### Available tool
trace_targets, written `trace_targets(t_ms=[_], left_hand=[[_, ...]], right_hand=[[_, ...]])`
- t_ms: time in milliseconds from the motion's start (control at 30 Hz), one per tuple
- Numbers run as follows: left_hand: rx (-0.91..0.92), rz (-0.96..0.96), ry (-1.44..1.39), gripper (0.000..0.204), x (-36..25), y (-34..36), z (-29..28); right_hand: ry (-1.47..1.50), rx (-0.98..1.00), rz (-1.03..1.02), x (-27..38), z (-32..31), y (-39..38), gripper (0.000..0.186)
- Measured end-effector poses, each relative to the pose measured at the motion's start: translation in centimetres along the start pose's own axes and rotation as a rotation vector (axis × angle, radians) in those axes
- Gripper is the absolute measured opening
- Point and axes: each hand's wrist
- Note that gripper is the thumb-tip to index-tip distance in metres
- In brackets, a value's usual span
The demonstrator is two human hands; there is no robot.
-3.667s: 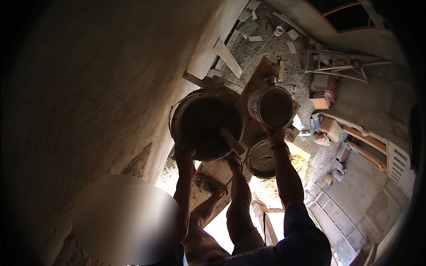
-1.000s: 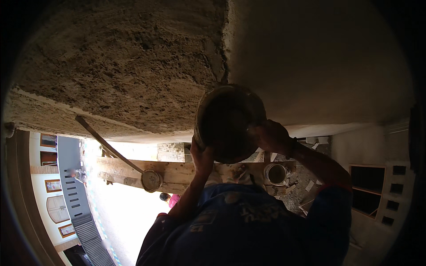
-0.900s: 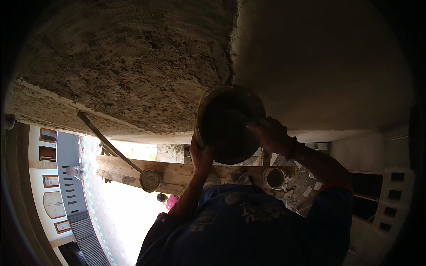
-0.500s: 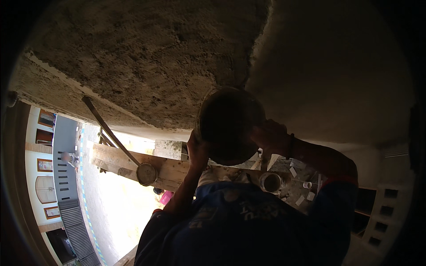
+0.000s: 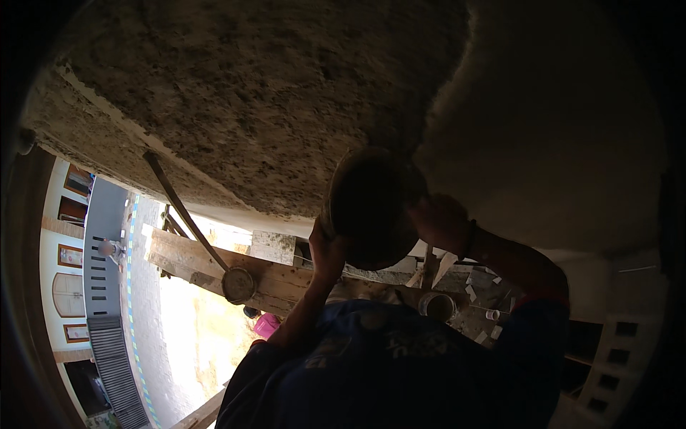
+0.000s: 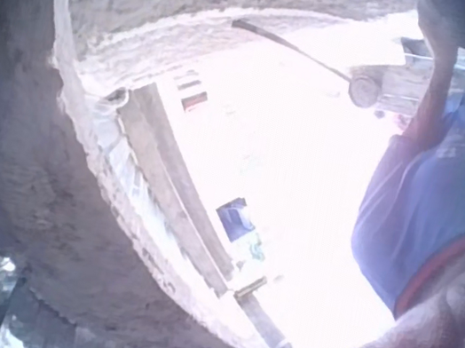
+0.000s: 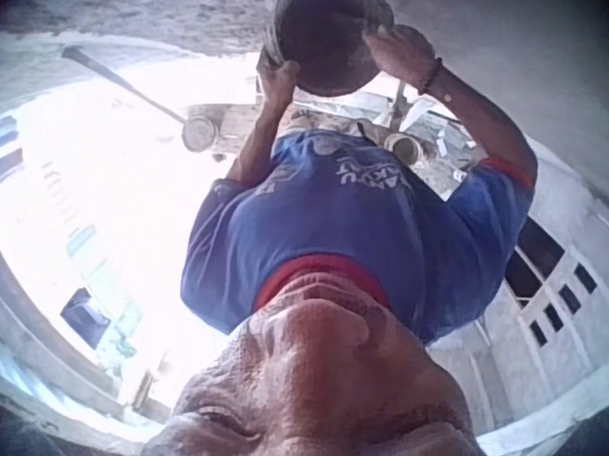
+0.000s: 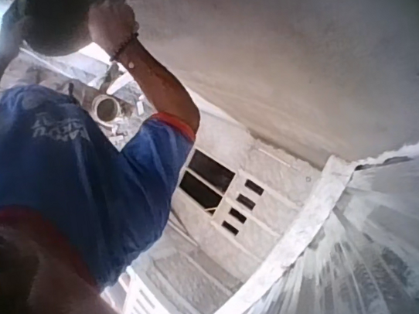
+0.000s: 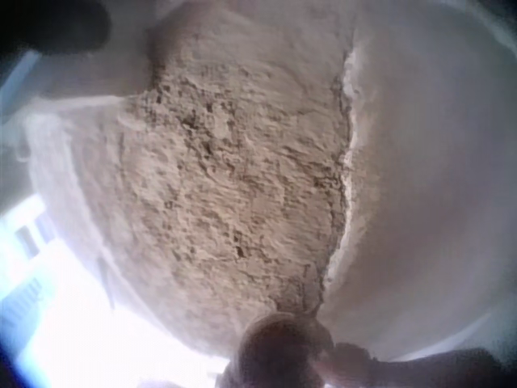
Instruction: The person applies plaster to a wall using a trowel and then smooths it using a wooden float.
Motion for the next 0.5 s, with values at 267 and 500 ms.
trace_targets(t_ms=[267, 500], left_hand=[[-0.029, 0.034, -0.169, 0.042, 1.2, 0.9, -1.7], [-0.006, -0.009, -0.051, 0.04, 0.9, 1.2, -2.5]], right_hand=[[0.161, 0.058, -0.057, 2.2, 1.9, 1.4, 0.012], [0.064, 0.161, -0.165, 0.1, 4.5, 3.7, 0.016]])
Point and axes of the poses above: each hand's wrist, its own y-axis towards the middle knuckle, its own z-axis out of the palm, x = y × z, and after that the axes turned 3 degrees about -z, right-handed
